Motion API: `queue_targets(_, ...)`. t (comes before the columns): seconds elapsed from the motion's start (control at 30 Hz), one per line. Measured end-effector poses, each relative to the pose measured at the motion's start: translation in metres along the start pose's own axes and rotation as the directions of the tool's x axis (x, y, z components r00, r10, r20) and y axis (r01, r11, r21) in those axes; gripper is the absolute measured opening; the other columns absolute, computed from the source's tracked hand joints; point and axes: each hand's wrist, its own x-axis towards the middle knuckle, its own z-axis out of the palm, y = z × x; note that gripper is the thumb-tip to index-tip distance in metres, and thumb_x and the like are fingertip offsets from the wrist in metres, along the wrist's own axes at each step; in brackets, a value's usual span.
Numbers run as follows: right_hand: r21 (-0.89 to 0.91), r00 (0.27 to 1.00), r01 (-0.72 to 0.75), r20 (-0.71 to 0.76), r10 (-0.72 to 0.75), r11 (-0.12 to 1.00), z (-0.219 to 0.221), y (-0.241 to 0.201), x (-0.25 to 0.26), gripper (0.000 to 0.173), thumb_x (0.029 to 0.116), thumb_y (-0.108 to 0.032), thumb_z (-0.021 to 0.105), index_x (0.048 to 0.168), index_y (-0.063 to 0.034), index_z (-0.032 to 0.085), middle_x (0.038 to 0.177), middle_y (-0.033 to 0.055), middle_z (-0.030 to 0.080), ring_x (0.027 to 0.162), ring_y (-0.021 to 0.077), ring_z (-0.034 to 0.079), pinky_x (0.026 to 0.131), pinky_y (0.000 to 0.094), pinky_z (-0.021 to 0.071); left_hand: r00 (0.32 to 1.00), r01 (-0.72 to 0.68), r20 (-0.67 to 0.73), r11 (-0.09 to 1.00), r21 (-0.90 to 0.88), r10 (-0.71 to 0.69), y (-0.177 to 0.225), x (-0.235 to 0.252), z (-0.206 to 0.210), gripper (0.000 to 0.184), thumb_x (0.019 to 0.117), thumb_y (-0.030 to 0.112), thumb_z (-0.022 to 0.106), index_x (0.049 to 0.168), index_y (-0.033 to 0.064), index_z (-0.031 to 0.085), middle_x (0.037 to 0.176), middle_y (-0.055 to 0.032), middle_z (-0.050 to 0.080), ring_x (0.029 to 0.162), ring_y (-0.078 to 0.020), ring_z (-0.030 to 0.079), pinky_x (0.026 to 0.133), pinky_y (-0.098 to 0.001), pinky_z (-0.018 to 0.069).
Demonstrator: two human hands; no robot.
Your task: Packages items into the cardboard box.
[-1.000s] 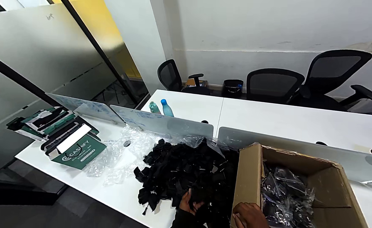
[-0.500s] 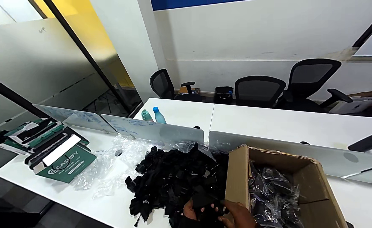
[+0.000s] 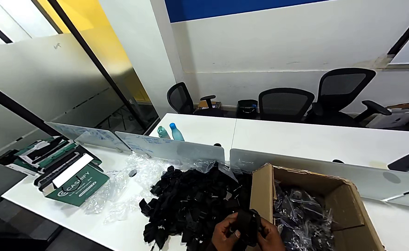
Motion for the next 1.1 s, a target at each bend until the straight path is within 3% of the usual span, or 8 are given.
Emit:
queue_targets(0.13, -0.029, 0.995, -0.002, 0.098, 0.005, 1.000, -0.002, -0.012, -0.003, 0.048, 0.0766, 0.004, 0.076, 0.122, 0.0032, 0.062, 0.107, 0.0027, 0.075, 0.099, 0.0062, 0.071, 0.094, 0.0281, 0.0598, 0.987, 0.130, -0.090, 0.991, -0.029, -0.132, 0.008, 0.000, 0.017, 0.028, 0.0914, 0.003, 0.067, 0.116, -0.0098, 0.067, 0.112, -0.0117, 0.075, 0.098, -0.0113, 0.072, 0.091, -0.0312, 0.0605)
queue_targets(0.33, 0.110, 0.991, -0.111, 0.082, 0.102, 0.988, 0.003, 0.001, -0.001, 0.035, 0.0902, -0.013, 0.070, 0.117, 0.0006, 0.053, 0.097, 0.0077, 0.072, 0.080, 0.0183, 0.073, 0.074, 0.0381, 0.0629, 0.925, 0.191, -0.344, 0.980, 0.050, -0.163, 0.020, 0.013, 0.011, 0.019, 0.0929, 0.010, 0.066, 0.103, -0.0055, 0.072, 0.082, -0.0070, 0.075, 0.071, -0.0091, 0.071, 0.070, -0.0279, 0.0617)
queue_targets(0.5, 0.071, 0.999, 0.010, -0.043, -0.007, 0.997, -0.005, 0.010, 0.002, 0.110, 0.0757, -0.034, 0.087, 0.156, 0.0014, 0.020, 0.147, 0.0160, 0.049, 0.116, 0.0261, 0.066, 0.082, 0.0430, 0.0634, 0.979, -0.015, -0.185, 0.941, 0.338, 0.082, 0.018, 0.007, -0.001, 0.027, 0.0937, 0.017, 0.068, 0.107, -0.0060, 0.074, 0.113, -0.0151, 0.074, 0.107, -0.0159, 0.071, 0.097, -0.0331, 0.0590)
queue_targets(0.57, 0.000, 0.997, 0.068, 0.022, -0.068, 0.998, -0.003, 0.013, -0.003, 0.098, 0.0765, -0.024, 0.086, 0.152, 0.0037, 0.030, 0.152, 0.0183, 0.045, 0.125, 0.0245, 0.061, 0.092, 0.0422, 0.0602, 0.969, -0.159, -0.071, 0.813, 0.560, 0.238, 0.012, 0.006, -0.002, 0.034, 0.0917, 0.029, 0.073, 0.106, -0.0012, 0.077, 0.117, -0.0175, 0.073, 0.114, -0.0237, 0.069, 0.101, -0.0399, 0.0560)
queue_targets(0.7, -0.011, 0.992, 0.126, 0.019, -0.126, 0.992, 0.003, 0.017, -0.006, 0.026, 0.0875, -0.005, 0.072, 0.110, 0.0028, 0.061, 0.105, 0.0094, 0.069, 0.093, 0.0149, 0.071, 0.084, 0.0347, 0.0613, 0.891, -0.267, -0.055, 0.616, 0.741, 0.452, 0.006, 0.006, -0.001, 0.029, 0.0912, 0.038, 0.075, 0.099, 0.0104, 0.077, 0.108, -0.0069, 0.075, 0.105, -0.0152, 0.070, 0.095, -0.0334, 0.0574)
queue_targets(0.87, -0.231, 0.900, 0.401, -0.084, -0.429, 0.887, 0.004, 0.036, -0.012, 0.056, 0.0886, -0.035, 0.078, 0.133, -0.0111, 0.052, 0.143, 0.0147, 0.053, 0.131, 0.0179, 0.056, 0.096, 0.0323, 0.0566, 0.903, -0.288, 0.020, 0.567, 0.772, 0.430, 0.007, 0.000, -0.004, 0.026, 0.0879, 0.033, 0.078, 0.097, 0.0088, 0.075, 0.102, -0.0081, 0.074, 0.099, -0.0162, 0.070, 0.089, -0.0307, 0.0592)
queue_targets(0.97, -0.376, 0.844, 0.501, 0.013, -0.536, 0.779, 0.004, 0.039, -0.010, 0.069, 0.0869, -0.046, 0.079, 0.142, -0.0172, 0.049, 0.151, 0.0139, 0.049, 0.143, 0.0230, 0.046, 0.114, 0.0415, 0.0445, 0.967, -0.216, 0.073, 0.635, 0.742, 0.244, 0.023, -0.010, 0.005, 0.040, 0.0714, 0.003, 0.082, 0.109, -0.0024, 0.071, 0.102, -0.0158, 0.075, 0.094, -0.0295, 0.074, 0.087, -0.0459, 0.0608)
queue_targets(1.1, -0.395, 0.880, 0.474, 0.248, -0.405, 0.787, -0.001, 0.031, -0.006, 0.047, 0.0881, -0.037, 0.077, 0.125, -0.0088, 0.070, 0.137, 0.0117, 0.065, 0.134, 0.0279, 0.057, 0.112, 0.0539, 0.0446, 0.982, -0.170, 0.179, 0.674, 0.719, 0.057, 0.034, -0.013, 0.001, 0.040, 0.0711, -0.009, 0.077, 0.110, -0.0023, 0.072, 0.103, -0.0168, 0.075, 0.093, -0.0327, 0.073, 0.087, -0.0492, 0.0602)
